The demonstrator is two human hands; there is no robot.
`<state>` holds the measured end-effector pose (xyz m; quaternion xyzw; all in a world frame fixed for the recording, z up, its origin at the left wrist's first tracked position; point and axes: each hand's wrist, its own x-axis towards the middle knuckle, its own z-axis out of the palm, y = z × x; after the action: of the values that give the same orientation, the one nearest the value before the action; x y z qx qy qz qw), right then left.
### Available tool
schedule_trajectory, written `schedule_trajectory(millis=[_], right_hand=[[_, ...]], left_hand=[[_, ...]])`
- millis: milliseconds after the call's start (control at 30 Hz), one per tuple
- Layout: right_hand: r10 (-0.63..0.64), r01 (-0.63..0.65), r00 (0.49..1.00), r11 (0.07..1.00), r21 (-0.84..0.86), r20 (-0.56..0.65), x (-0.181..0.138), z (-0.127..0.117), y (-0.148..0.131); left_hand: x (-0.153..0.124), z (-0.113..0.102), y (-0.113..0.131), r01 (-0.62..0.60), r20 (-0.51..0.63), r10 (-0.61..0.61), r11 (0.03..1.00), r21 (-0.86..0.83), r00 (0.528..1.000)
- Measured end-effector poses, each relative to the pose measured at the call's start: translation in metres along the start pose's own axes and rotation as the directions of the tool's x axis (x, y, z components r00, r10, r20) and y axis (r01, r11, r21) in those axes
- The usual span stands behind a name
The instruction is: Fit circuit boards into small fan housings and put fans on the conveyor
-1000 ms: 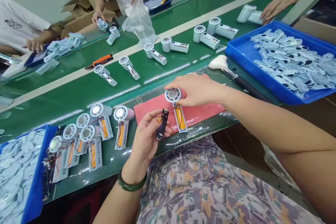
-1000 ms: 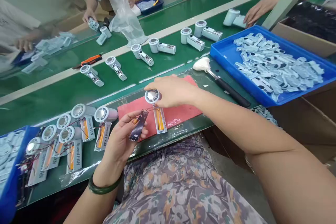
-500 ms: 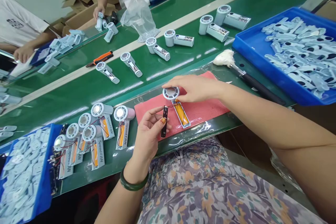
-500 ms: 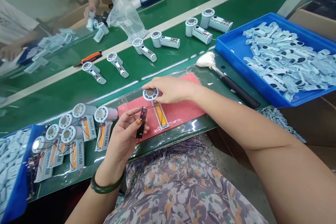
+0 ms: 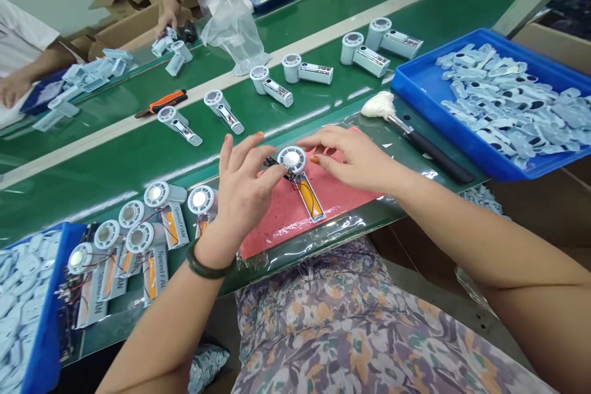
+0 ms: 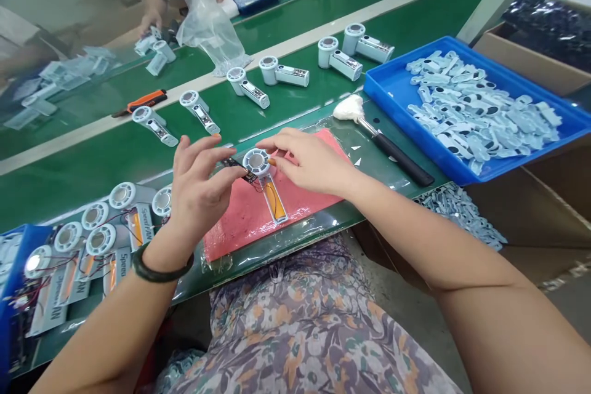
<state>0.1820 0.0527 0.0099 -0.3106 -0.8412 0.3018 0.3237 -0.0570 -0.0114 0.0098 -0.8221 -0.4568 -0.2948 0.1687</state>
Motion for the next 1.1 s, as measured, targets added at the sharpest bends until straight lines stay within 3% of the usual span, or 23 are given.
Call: schedule_trajectory(millis=[167,300,433,667,833,967,1100], right_hand=[[-0.133,0.135,0.991,0.99,-0.045,0.034,0.017,-0.002,0.011],[-0.275,0.298,0.952,0.936,-0.188,0.137,0.03,-0.007,0.026],[-0.293,0.335,0.937,0.906,-0.259,0.188,0.036,-0.008,0.036],[-0.306,0.375,0.914,0.887,-0.27,0.265,0.041,-0.004,0.045],[-0.302,0.36,0.92,0.904,-0.23,0.251,0.04,-0.003,0.05],[-0.292,0.349,0.921,0.913,-0.211,0.256,0.04,0.0,0.053],[-0.325,0.39,0.909,0.884,-0.258,0.262,0.033,-0.001,0.057]], left_hand=[[0.016,0.024,-0.009,-0.037,-0.113,0.02,0.987,-0.154,0.993],[0.015,0.035,-0.003,0.04,-0.05,-0.065,0.92,-0.391,0.997],[0.012,0.038,0.002,0.136,-0.025,-0.171,0.859,-0.493,0.985],[0.004,0.03,0.015,0.253,0.053,-0.262,0.829,-0.499,0.964],[-0.023,0.012,0.032,0.457,0.072,-0.47,0.792,-0.405,0.879],[-0.036,0.009,0.046,0.5,0.123,-0.488,0.804,-0.322,0.864],[-0.027,0.018,0.055,0.537,0.172,-0.51,0.769,-0.348,0.843]])
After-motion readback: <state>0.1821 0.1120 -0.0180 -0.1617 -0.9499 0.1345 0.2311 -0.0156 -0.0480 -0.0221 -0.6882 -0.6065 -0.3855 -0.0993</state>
